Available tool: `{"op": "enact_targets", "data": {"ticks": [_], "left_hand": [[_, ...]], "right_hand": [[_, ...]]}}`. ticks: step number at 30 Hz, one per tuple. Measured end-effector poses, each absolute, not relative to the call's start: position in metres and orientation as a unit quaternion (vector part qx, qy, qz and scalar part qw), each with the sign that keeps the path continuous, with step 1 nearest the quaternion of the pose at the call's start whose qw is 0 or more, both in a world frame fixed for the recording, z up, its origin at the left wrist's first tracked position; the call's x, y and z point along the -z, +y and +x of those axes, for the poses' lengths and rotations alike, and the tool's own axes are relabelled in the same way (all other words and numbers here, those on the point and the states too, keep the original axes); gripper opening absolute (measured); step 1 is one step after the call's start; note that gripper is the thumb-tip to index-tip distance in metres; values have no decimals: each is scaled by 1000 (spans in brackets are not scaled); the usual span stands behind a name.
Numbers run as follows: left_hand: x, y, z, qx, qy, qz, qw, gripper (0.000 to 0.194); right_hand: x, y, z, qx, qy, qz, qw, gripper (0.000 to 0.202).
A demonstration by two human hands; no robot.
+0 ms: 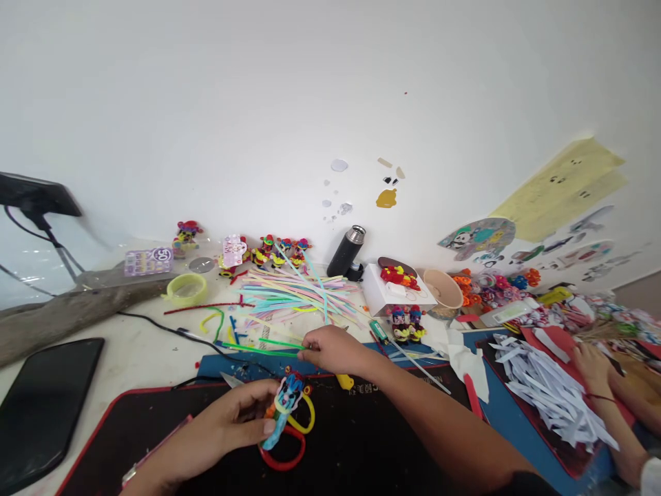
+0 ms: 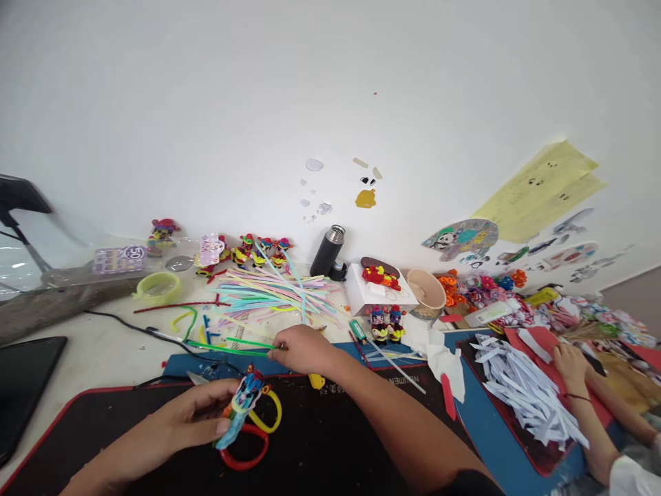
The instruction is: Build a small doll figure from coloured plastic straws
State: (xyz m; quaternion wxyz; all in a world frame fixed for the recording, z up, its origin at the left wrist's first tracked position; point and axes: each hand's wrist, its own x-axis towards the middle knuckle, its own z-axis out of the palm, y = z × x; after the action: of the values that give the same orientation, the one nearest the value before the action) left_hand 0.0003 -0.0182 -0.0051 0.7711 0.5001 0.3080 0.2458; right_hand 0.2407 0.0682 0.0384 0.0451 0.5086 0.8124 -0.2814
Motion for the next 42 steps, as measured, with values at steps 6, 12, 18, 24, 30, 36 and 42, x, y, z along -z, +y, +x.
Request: {"op": "enact_targets", "data": {"ticks": [6, 12, 18, 24, 30, 36, 42], "left_hand": [[5, -19, 0, -244, 312, 501, 770, 49], [8, -18, -1, -239, 309, 508, 767, 49], [10, -18, -1, -232, 317, 516, 761, 47], [14, -19, 0, -221, 301, 531, 761, 45], [13, -18, 1, -218, 305, 546, 749, 46], [12, -19, 2, -220, 301, 543, 752, 47], [12, -21, 3, -200, 293, 549, 757, 43]], "right_hand": [[-38, 78, 234, 270, 824, 496, 46, 22], [-32, 113, 206, 128, 842, 525, -5, 24], [-18, 142, 181, 84, 850, 520, 16, 35], [-10, 156, 174, 93, 851, 517, -3, 22], [-28, 165, 181, 150, 826, 529, -120, 25], [-42, 170, 196, 307, 721, 506, -361, 32], [-44, 142, 210, 363, 723, 488, -328, 27]]}}
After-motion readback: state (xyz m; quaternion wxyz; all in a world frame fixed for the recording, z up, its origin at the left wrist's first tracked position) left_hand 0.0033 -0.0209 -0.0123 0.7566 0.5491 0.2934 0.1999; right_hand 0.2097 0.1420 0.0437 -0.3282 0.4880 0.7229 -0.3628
